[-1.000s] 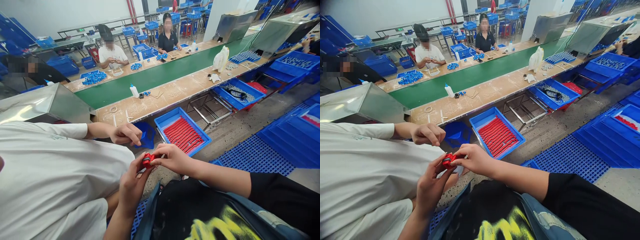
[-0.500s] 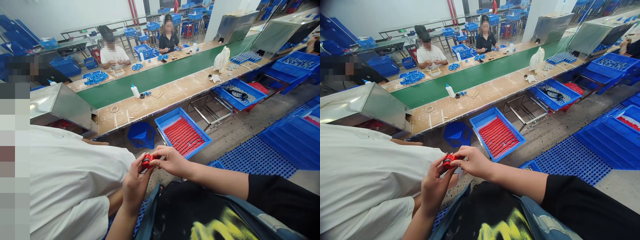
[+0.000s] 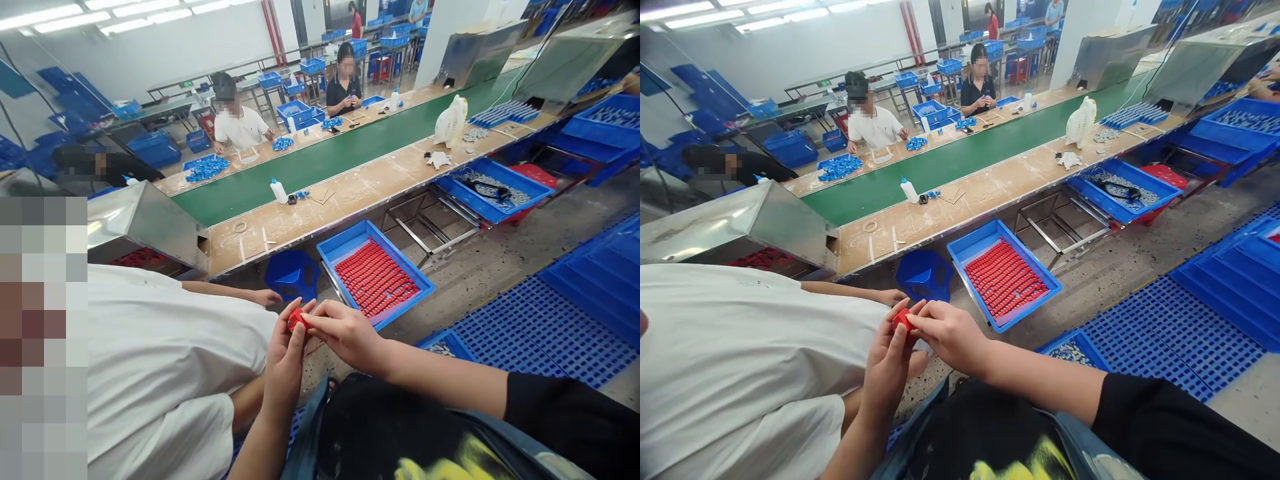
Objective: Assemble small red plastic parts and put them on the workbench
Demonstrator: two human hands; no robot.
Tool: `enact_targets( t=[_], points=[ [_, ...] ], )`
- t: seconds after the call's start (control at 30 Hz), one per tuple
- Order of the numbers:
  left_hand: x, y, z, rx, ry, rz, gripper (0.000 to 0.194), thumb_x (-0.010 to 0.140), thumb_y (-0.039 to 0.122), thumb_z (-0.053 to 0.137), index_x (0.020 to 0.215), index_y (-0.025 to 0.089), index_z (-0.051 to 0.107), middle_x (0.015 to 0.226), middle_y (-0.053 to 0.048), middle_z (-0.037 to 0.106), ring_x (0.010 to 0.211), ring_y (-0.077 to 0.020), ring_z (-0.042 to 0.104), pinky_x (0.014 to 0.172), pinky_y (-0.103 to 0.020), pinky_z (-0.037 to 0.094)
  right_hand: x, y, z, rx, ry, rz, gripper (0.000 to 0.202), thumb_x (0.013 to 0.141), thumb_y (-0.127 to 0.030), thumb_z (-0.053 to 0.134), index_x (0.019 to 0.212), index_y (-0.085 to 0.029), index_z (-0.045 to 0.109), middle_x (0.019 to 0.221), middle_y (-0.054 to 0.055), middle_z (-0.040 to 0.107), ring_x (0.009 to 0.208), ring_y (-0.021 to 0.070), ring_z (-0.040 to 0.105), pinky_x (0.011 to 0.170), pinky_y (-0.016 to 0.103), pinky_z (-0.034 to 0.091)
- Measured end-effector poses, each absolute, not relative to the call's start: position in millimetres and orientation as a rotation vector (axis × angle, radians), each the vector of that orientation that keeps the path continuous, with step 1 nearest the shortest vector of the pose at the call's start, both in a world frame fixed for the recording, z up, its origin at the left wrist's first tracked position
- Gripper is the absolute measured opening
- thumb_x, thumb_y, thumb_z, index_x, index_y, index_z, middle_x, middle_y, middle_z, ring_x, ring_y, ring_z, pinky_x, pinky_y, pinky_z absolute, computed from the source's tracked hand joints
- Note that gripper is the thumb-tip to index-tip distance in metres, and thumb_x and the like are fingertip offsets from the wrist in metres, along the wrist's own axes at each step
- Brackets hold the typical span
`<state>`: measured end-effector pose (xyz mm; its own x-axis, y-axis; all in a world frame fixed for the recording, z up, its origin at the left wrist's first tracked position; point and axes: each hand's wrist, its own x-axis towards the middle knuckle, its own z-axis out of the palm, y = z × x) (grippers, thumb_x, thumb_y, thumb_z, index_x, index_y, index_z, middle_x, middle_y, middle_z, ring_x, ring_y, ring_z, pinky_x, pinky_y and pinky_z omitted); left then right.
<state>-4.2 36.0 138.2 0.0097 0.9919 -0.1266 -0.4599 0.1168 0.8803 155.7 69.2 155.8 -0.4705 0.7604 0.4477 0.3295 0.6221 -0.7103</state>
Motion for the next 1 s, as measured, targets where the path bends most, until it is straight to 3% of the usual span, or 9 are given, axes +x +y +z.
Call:
enact_targets(
  t=[0.1, 0.2, 0.33, 0.43, 0.5, 0.6, 0.77, 0.87, 1.0],
  points=[
    [-9, 38, 135, 0.517, 0.792, 1.286, 0.049, 0.097, 0.043, 0.066, 0.140, 0.023, 0.054, 0.131, -0.012, 0.069, 0.116, -0.0213, 0.069, 0.098, -0.030, 0.056, 160, 68, 160, -0.799, -2.046, 0.686, 0.032, 0.104, -0.027, 0.054, 0.133, -0.021, 0.064, 0.112, 0.009, 0.064, 0.107, 0.0172, 0.060, 0.094, 0.031, 0.053],
    [-20, 35, 134, 0.385, 0.649, 1.212, 0.047, 0.097, 0.044, 0.064, 0.139, 0.024, 0.059, 0.132, -0.010, 0.068, 0.109, -0.0193, 0.070, 0.091, -0.027, 0.058, 167, 72, 165, -0.815, -2.035, 0.582, 0.044, 0.096, -0.037, 0.067, 0.137, -0.021, 0.061, 0.120, 0.010, 0.061, 0.113, 0.0198, 0.057, 0.100, 0.036, 0.050],
    [-25, 29, 131, 0.391, 0.557, 1.114, 0.044, 0.096, 0.051, 0.063, 0.130, 0.022, 0.067, 0.129, -0.010, 0.070, 0.117, -0.0242, 0.067, 0.101, -0.035, 0.056, 172, 84, 172, -0.694, -2.221, 0.524, 0.071, 0.089, -0.054, 0.074, 0.145, -0.016, 0.051, 0.144, 0.015, 0.052, 0.136, 0.0253, 0.045, 0.115, 0.042, 0.038],
    [-22, 25, 130, 0.459, 0.527, 1.099, 0.048, 0.098, 0.053, 0.060, 0.134, 0.022, 0.065, 0.135, -0.011, 0.066, 0.134, -0.0288, 0.057, 0.117, -0.045, 0.044, 173, 94, 176, -0.609, -2.332, 0.572, 0.060, 0.095, -0.052, 0.067, 0.140, -0.015, 0.054, 0.140, 0.014, 0.057, 0.133, 0.0228, 0.049, 0.113, 0.039, 0.037],
    [-20, 24, 131, 0.490, 0.507, 1.097, 0.045, 0.099, 0.052, 0.059, 0.133, 0.023, 0.065, 0.134, -0.009, 0.066, 0.136, -0.0266, 0.054, 0.120, -0.043, 0.041, 173, 99, 179, -0.578, -2.379, 0.605, 0.052, 0.097, -0.049, 0.064, 0.135, -0.015, 0.057, 0.135, 0.013, 0.061, 0.128, 0.0216, 0.053, 0.111, 0.037, 0.038],
    [-20, 27, 135, 0.563, 0.508, 1.053, 0.050, 0.096, 0.058, 0.058, 0.130, 0.023, 0.067, 0.126, -0.010, 0.068, 0.131, -0.0270, 0.058, 0.114, -0.040, 0.047, 174, 103, 184, -0.513, -2.419, 0.612, 0.049, 0.097, -0.046, 0.065, 0.133, -0.013, 0.058, 0.133, 0.013, 0.062, 0.127, 0.0223, 0.053, 0.111, 0.037, 0.038],
    [-22, 35, 140, 0.685, 0.535, 0.991, 0.071, 0.079, 0.072, 0.071, 0.119, 0.013, 0.072, 0.114, -0.016, 0.070, 0.122, -0.0376, 0.061, 0.106, -0.049, 0.052, 173, 104, 199, -0.435, -2.472, 0.636, 0.045, 0.097, -0.041, 0.066, 0.131, -0.012, 0.058, 0.131, 0.015, 0.062, 0.128, 0.0223, 0.054, 0.112, 0.038, 0.040],
    [-19, 37, 142, 0.751, 0.502, 1.009, 0.073, 0.074, 0.075, 0.073, 0.111, 0.012, 0.074, 0.107, -0.015, 0.070, 0.114, -0.0365, 0.064, 0.102, -0.048, 0.054, 173, 103, 209, -0.402, -2.489, 0.712, 0.043, 0.098, -0.038, 0.064, 0.132, -0.012, 0.058, 0.135, 0.014, 0.061, 0.133, 0.0210, 0.053, 0.114, 0.036, 0.041],
    [-12, 37, 148, 0.861, 0.486, 1.067, 0.064, 0.078, 0.076, 0.068, 0.093, 0.014, 0.073, 0.097, -0.012, 0.069, 0.108, -0.0322, 0.065, 0.098, -0.044, 0.056, 176, 102, 217, -0.392, -2.503, 0.785, 0.044, 0.097, -0.030, 0.064, 0.137, -0.012, 0.056, 0.138, 0.012, 0.061, 0.131, 0.0195, 0.056, 0.113, 0.031, 0.044]
  ],
)
